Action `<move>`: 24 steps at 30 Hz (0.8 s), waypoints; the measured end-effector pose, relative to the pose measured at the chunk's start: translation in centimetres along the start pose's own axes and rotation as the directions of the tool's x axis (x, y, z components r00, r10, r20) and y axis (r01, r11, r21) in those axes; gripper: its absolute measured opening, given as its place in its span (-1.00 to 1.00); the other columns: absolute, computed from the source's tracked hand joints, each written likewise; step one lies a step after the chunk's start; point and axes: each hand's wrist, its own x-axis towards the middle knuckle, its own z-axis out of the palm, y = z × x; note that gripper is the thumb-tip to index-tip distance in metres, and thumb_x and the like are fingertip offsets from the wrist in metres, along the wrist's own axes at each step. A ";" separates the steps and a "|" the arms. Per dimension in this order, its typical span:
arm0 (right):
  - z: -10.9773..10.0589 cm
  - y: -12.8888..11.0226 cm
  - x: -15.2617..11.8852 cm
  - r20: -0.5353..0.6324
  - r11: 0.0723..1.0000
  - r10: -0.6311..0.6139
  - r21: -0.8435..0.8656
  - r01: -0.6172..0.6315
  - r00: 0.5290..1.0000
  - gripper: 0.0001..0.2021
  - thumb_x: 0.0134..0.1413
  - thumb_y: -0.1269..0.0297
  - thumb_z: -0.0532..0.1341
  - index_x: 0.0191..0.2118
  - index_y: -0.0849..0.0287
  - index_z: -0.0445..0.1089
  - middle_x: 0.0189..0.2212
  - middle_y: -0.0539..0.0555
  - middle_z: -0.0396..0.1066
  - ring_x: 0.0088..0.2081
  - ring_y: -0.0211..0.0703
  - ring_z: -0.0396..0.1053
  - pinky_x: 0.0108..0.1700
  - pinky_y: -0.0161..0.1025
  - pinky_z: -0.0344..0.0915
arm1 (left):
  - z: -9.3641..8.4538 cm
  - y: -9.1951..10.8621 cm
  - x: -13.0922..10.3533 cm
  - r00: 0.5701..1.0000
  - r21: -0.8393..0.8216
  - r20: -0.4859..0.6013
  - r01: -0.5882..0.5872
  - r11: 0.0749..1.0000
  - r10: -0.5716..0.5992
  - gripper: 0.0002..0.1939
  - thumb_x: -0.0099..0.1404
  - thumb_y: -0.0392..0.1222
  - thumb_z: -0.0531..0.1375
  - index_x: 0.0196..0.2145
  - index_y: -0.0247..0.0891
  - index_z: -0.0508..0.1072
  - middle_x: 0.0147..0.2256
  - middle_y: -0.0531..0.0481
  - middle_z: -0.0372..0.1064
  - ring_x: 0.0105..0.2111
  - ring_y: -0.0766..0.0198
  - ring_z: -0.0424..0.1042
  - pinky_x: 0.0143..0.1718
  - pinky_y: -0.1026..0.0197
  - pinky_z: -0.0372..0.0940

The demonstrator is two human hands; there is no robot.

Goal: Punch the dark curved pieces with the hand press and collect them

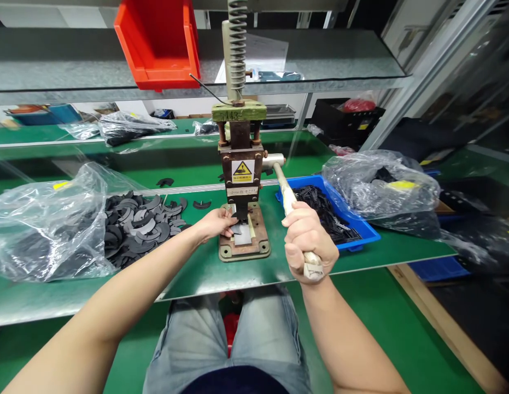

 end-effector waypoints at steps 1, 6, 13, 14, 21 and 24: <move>-0.1 0.0 0.0 0.007 1.000 0.001 -0.006 -0.001 1.000 -0.79 0.14 0.34 0.29 -0.48 0.06 0.31 -0.53 -0.08 0.37 -0.25 -0.13 0.48 0.22 0.26 0.40 | -0.2 0.0 0.0 1.000 -0.007 0.012 0.001 1.000 -0.001 -0.61 0.21 -0.07 0.49 -0.40 -0.28 0.36 -0.62 0.01 0.45 -0.66 0.32 0.47 -0.58 0.35 0.39; -0.2 0.3 -0.1 0.026 1.000 -0.013 -0.004 0.014 1.000 -0.80 0.13 0.31 0.30 -0.47 0.05 0.32 -0.52 -0.08 0.39 -0.24 -0.12 0.50 0.20 0.26 0.41 | -1.2 -0.5 -0.1 1.000 -0.073 0.017 -0.009 0.997 0.010 -0.58 0.24 0.00 0.48 -0.34 -0.26 0.34 -0.56 -0.05 0.52 -0.59 0.27 0.56 -0.51 0.32 0.48; -0.1 0.4 -0.1 0.003 1.000 -0.015 0.020 0.015 1.000 -0.80 0.11 0.33 0.32 -0.47 0.07 0.32 -0.51 -0.07 0.38 -0.24 -0.13 0.50 0.19 0.24 0.41 | -0.6 0.2 0.3 1.000 0.031 0.006 0.026 0.999 -0.026 -0.58 0.22 -0.05 0.48 -0.35 -0.22 0.29 -0.60 0.03 0.46 -0.59 0.24 0.56 -0.54 0.33 0.46; -0.1 0.4 -0.1 0.006 1.000 -0.015 0.019 0.015 1.000 -0.80 0.11 0.33 0.32 -0.47 0.07 0.32 -0.52 -0.07 0.38 -0.24 -0.12 0.50 0.19 0.24 0.41 | -0.5 0.4 0.4 0.999 0.052 0.005 0.035 0.998 -0.036 -0.58 0.22 -0.05 0.48 -0.34 -0.21 0.29 -0.60 0.04 0.45 -0.59 0.24 0.56 -0.55 0.33 0.44; 0.0 0.4 -0.2 -0.013 1.000 0.010 -0.008 -0.010 1.000 -0.79 0.11 0.32 0.31 -0.49 0.06 0.31 -0.53 -0.09 0.37 -0.26 -0.15 0.51 0.19 0.23 0.41 | 0.3 1.8 1.4 0.986 0.152 -0.018 0.166 0.974 -0.165 -0.61 0.22 -0.07 0.48 -0.23 -0.18 0.33 -0.55 0.09 0.47 -0.60 0.28 0.53 -0.57 0.35 0.38; -0.1 0.3 -0.2 0.002 1.000 -0.001 -0.002 0.001 1.000 -0.80 0.11 0.33 0.29 -0.50 0.07 0.31 -0.52 -0.09 0.38 -0.25 -0.15 0.51 0.19 0.23 0.41 | 0.9 1.9 0.8 0.989 0.154 -0.032 0.146 0.977 -0.143 -0.65 0.28 -0.10 0.43 -0.22 -0.19 0.31 -0.55 0.10 0.44 -0.61 0.29 0.51 -0.56 0.34 0.38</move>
